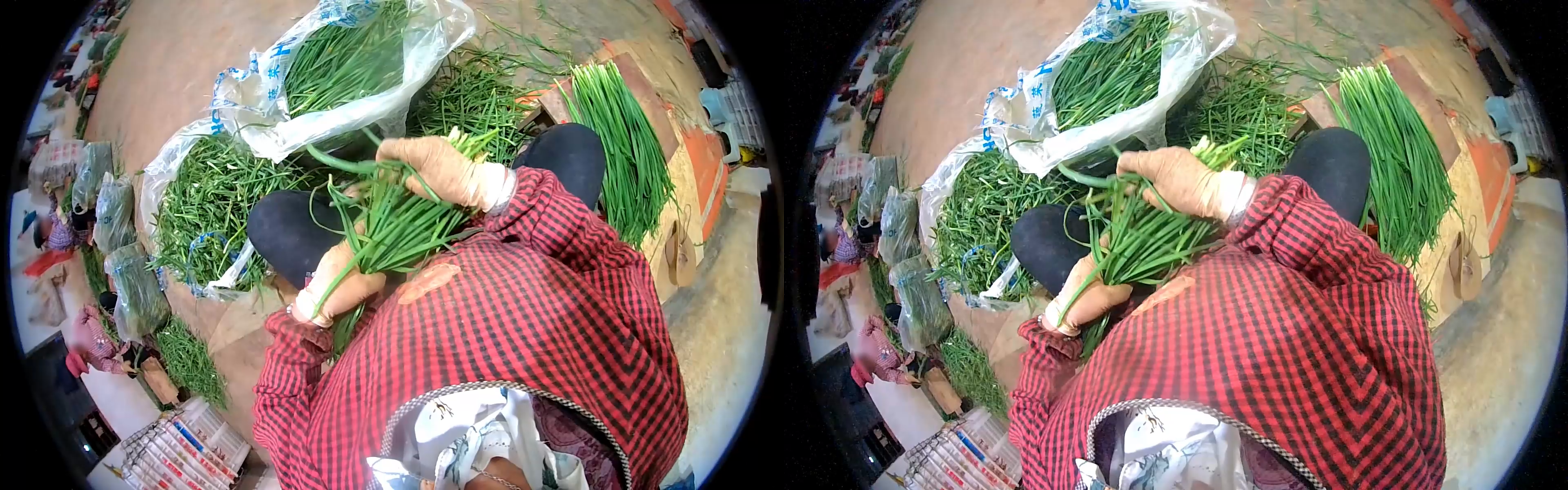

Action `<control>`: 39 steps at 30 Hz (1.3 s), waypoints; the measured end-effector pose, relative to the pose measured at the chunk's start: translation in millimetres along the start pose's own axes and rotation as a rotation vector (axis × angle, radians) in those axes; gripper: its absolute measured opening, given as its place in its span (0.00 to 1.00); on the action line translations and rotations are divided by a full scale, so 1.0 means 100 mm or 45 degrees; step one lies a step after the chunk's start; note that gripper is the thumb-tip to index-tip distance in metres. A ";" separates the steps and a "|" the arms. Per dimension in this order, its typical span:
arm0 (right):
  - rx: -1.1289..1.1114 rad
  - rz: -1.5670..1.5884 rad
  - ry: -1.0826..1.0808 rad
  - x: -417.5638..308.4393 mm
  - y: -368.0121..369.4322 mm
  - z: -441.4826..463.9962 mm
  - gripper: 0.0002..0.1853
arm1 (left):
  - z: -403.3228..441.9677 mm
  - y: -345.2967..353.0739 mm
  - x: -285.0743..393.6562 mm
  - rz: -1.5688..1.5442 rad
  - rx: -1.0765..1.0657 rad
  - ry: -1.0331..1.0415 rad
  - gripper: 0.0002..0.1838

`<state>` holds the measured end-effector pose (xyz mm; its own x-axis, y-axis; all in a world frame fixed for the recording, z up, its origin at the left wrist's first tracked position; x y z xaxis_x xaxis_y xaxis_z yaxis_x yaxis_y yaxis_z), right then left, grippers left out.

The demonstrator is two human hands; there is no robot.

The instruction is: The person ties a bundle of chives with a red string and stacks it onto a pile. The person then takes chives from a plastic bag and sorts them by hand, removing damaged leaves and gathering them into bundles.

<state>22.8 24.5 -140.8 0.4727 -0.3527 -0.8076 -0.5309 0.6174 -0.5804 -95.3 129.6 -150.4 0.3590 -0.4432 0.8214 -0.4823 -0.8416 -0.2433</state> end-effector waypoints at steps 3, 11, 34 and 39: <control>0.232 -0.011 0.125 0.10 -0.30 0.11 0.12 | 0.01 -0.06 -0.04 -0.040 0.011 -0.043 0.39; 0.580 0.492 0.638 0.96 -1.08 0.03 0.11 | -0.12 0.03 -0.11 -0.338 0.096 0.109 0.41; -0.028 -0.802 -0.482 -0.46 -0.41 -0.21 0.29 | -0.24 -0.15 0.25 0.317 0.381 0.213 0.41; -0.387 -0.281 -0.339 -0.17 0.07 -0.16 0.11 | -0.22 0.00 0.00 0.041 0.229 0.163 0.39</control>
<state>-0.2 22.9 -132.7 0.7407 -0.2353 -0.6292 -0.5608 0.2992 -0.7720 -112.9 136.7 -138.4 0.2355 -0.4377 0.8677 -0.3376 -0.8741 -0.3493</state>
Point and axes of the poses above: each hand's wrist, its own z-axis towards the middle knuckle, its own y-axis out of the palm, x = y × z, the point moved 10 cm from there along z, towards the middle knuckle, and after that the axes turned 12 degrees about -z, right-handed, at the moved point
